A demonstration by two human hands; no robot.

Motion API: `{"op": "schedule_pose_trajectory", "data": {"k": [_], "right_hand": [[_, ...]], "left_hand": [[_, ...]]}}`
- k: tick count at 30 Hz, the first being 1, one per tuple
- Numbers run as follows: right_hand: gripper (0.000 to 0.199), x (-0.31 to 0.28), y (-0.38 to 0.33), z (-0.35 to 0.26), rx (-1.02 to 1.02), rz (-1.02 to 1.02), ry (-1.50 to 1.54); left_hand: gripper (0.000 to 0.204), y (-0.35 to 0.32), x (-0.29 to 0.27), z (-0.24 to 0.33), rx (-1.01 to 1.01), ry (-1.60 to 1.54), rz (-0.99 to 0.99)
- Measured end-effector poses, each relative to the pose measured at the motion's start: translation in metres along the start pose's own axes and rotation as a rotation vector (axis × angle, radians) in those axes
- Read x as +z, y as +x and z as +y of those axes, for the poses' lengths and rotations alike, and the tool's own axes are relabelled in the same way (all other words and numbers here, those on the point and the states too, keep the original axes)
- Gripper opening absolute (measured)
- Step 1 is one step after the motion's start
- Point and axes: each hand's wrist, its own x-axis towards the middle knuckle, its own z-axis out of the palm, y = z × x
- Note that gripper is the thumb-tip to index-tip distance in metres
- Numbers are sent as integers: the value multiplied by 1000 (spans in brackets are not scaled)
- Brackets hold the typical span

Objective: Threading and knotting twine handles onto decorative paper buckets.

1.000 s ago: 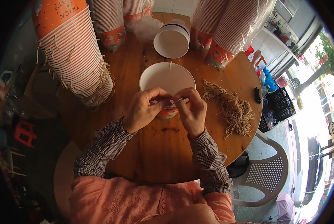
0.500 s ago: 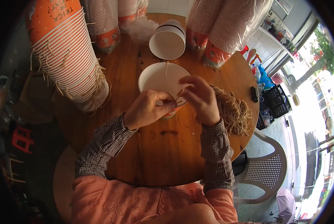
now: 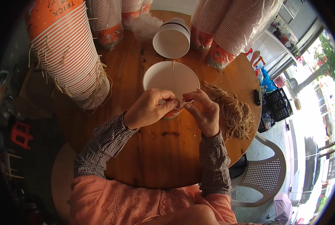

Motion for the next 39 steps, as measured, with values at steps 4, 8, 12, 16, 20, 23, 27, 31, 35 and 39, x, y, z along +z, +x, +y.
{"op": "schedule_pose_trajectory", "data": {"k": [4, 8, 12, 16, 20, 23, 27, 31, 35, 39], "right_hand": [[16, 5, -1, 4, -15, 11, -25], [8, 7, -3, 5, 0, 26, -7], [4, 11, -3, 2, 57, 98, 33], [8, 15, -6, -1, 191, 265, 305], [8, 9, -6, 2, 123, 316, 160], [10, 2, -2, -7, -92, 134, -152], [14, 10, -1, -18, -174, -7, -256], [13, 21, -1, -24, -146, 20, -196], [13, 25, 0, -23, -41, 80, -44], [13, 25, 0, -18, -17, 127, -7]], "left_hand": [[16, -1, 1, 0, -25, -47, -7], [15, 0, 1, 3, -32, -47, -24], [14, 0, 1, 0, -43, -108, 14], [12, -1, -5, -1, 3, -26, -9], [14, -3, -13, -4, 37, 140, -1], [15, -4, -14, -2, -31, 99, 60], [12, -3, -11, 9, -104, 109, 89], [13, -5, -8, 9, -146, -109, 65], [16, -6, -5, 5, -29, -82, 35], [15, -6, -3, 4, -78, -208, -37]]}}
